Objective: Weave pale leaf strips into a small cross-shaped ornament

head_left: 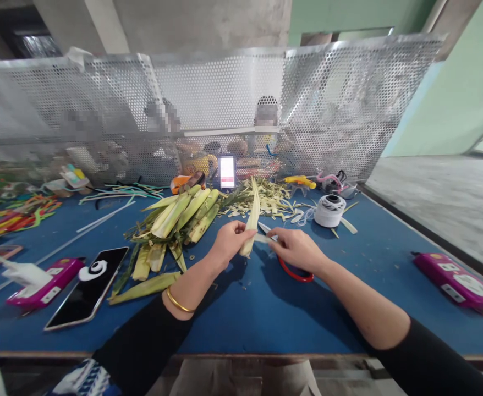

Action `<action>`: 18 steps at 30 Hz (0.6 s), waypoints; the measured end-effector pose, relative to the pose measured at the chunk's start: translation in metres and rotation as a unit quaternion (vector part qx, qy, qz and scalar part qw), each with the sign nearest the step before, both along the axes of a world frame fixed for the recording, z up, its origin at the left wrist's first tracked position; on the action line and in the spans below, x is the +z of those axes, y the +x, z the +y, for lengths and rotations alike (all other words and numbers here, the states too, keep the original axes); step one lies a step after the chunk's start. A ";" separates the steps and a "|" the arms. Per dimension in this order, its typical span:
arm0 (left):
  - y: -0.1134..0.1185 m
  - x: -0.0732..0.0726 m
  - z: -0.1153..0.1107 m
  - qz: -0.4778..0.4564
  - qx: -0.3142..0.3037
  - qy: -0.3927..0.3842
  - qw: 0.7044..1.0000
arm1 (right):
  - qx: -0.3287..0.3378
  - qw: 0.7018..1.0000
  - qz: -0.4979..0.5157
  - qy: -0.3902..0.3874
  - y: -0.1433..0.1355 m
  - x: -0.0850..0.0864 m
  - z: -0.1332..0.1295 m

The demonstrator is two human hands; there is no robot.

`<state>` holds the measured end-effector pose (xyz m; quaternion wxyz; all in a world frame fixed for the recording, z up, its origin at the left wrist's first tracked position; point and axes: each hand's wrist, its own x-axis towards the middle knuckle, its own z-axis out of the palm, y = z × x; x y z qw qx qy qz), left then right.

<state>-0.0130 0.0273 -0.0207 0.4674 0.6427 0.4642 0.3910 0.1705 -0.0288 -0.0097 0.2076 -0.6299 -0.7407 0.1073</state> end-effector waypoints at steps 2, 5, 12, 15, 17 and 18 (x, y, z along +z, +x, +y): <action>0.004 0.000 -0.005 -0.019 -0.008 -0.003 1.000 | 0.026 0.999 0.024 0.005 -0.002 -0.001 -0.002; 0.008 0.000 -0.013 -0.032 -0.024 -0.012 0.999 | -0.009 0.984 0.175 0.030 -0.003 -0.007 0.001; 0.015 0.005 -0.029 -0.073 -0.089 -0.089 0.989 | -0.020 0.832 0.553 -0.049 -0.008 -0.015 0.009; 0.014 0.005 -0.029 -0.109 -0.105 -0.141 0.978 | -0.020 0.795 0.603 -0.063 -0.008 -0.012 0.008; 0.014 0.004 -0.027 -0.124 -0.110 -0.166 0.972 | -0.016 0.782 0.619 -0.069 -0.007 -0.010 0.008; 0.014 0.004 -0.027 -0.128 -0.111 -0.176 0.970 | -0.016 0.778 0.624 -0.070 -0.007 -0.010 0.008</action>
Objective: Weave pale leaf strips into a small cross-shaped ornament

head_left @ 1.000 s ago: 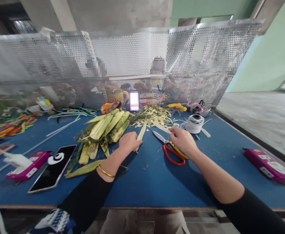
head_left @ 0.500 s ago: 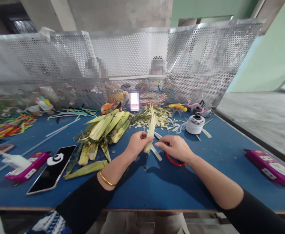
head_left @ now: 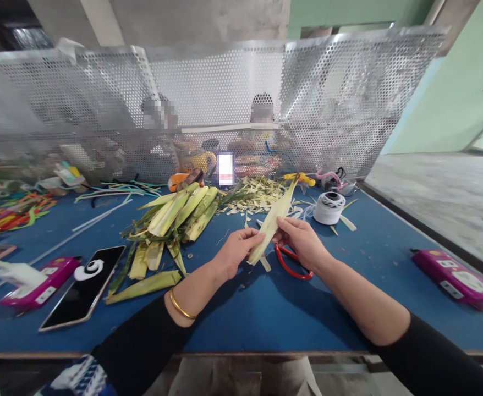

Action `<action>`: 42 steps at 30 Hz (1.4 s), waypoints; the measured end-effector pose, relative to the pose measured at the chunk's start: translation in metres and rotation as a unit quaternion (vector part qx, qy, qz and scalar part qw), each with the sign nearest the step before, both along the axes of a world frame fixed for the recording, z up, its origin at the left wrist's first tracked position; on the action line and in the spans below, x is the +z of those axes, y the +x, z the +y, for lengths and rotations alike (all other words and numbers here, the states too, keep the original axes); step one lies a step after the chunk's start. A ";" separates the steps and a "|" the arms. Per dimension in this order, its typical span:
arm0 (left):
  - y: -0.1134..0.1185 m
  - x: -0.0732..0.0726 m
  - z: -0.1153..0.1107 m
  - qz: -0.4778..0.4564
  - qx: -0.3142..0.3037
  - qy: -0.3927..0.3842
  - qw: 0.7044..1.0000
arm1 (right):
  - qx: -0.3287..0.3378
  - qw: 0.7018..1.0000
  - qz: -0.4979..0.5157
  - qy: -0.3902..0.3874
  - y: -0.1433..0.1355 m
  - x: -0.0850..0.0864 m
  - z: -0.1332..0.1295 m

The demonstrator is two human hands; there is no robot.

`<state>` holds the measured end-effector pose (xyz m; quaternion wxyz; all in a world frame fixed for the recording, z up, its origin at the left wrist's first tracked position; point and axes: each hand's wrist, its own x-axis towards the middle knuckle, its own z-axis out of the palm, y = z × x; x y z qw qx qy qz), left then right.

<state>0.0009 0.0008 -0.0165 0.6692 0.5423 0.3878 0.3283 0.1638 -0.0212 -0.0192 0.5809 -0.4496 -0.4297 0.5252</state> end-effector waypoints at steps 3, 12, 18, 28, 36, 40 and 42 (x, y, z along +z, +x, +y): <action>0.001 0.000 0.002 -0.007 -0.001 -0.031 0.999 | -0.003 1.000 0.002 -0.001 0.001 -0.001 0.001; 0.002 -0.003 0.004 -0.042 -0.030 -0.097 0.994 | -0.032 0.996 -0.062 0.047 -0.002 -0.006 0.003; 0.003 -0.002 0.005 -0.048 -0.010 -0.135 0.990 | -0.060 0.991 -0.110 0.043 -0.001 -0.002 0.001; 0.002 0.001 -0.001 0.004 0.028 -0.022 0.999 | -0.100 0.990 -0.090 0.049 0.000 -0.001 0.001; 0.002 0.004 -0.001 -0.029 0.022 -0.042 0.998 | -0.100 0.993 -0.044 0.036 0.003 -0.001 0.002; 0.003 -0.001 -0.001 -0.002 0.020 -0.005 1.000 | -0.045 0.992 -0.116 0.016 -0.002 -0.008 0.002; 0.003 -0.004 0.001 0.016 0.033 0.032 0.999 | -0.040 0.992 -0.119 0.006 -0.002 -0.010 0.003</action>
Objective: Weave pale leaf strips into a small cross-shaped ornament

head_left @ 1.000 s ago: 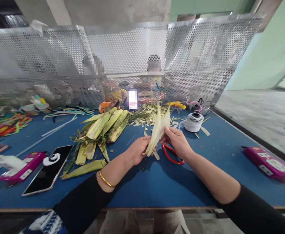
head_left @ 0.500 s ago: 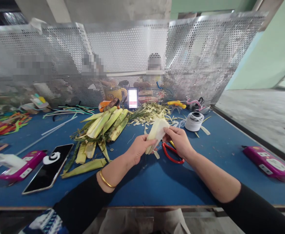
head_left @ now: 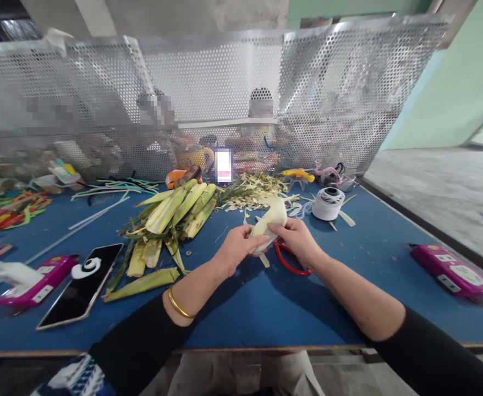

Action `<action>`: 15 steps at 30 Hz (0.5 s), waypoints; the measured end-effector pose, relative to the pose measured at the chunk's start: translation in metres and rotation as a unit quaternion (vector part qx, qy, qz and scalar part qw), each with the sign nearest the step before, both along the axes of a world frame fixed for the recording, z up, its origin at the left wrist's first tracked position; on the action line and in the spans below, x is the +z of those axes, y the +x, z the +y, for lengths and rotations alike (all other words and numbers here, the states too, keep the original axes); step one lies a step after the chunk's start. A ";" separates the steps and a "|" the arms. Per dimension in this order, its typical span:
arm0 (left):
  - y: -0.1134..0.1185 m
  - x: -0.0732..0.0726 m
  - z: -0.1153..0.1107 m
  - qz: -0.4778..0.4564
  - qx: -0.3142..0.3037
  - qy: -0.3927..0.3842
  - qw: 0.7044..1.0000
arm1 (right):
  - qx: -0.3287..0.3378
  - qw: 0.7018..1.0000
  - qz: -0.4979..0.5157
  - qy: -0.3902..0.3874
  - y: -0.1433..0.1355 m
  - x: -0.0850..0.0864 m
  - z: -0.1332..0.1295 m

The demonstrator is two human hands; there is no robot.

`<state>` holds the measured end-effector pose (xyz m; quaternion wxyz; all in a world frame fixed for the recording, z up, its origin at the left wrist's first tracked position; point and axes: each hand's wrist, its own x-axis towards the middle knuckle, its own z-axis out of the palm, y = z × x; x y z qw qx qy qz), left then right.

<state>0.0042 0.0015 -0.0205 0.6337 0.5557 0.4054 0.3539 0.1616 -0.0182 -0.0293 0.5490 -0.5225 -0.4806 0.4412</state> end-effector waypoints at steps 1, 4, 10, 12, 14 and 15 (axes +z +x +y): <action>0.000 -0.002 0.001 0.005 0.009 0.019 1.000 | 0.003 1.000 0.005 -0.007 0.000 0.000 0.000; -0.001 -0.006 0.005 -0.003 0.040 0.041 0.998 | 0.012 1.000 0.021 -0.017 0.004 0.001 0.001; -0.008 0.001 0.018 -0.035 0.114 -0.005 0.993 | -0.027 0.998 0.054 0.000 0.012 0.006 0.003; -0.014 0.005 0.027 -0.005 0.144 0.028 0.989 | -0.037 0.996 0.077 -0.010 0.013 0.008 0.004; -0.024 0.009 0.038 0.065 0.142 0.086 0.984 | -0.040 0.994 0.096 -0.014 0.015 0.010 0.004; -0.030 0.010 0.044 0.109 0.141 0.126 0.976 | -0.041 0.994 0.100 -0.014 0.015 0.010 0.004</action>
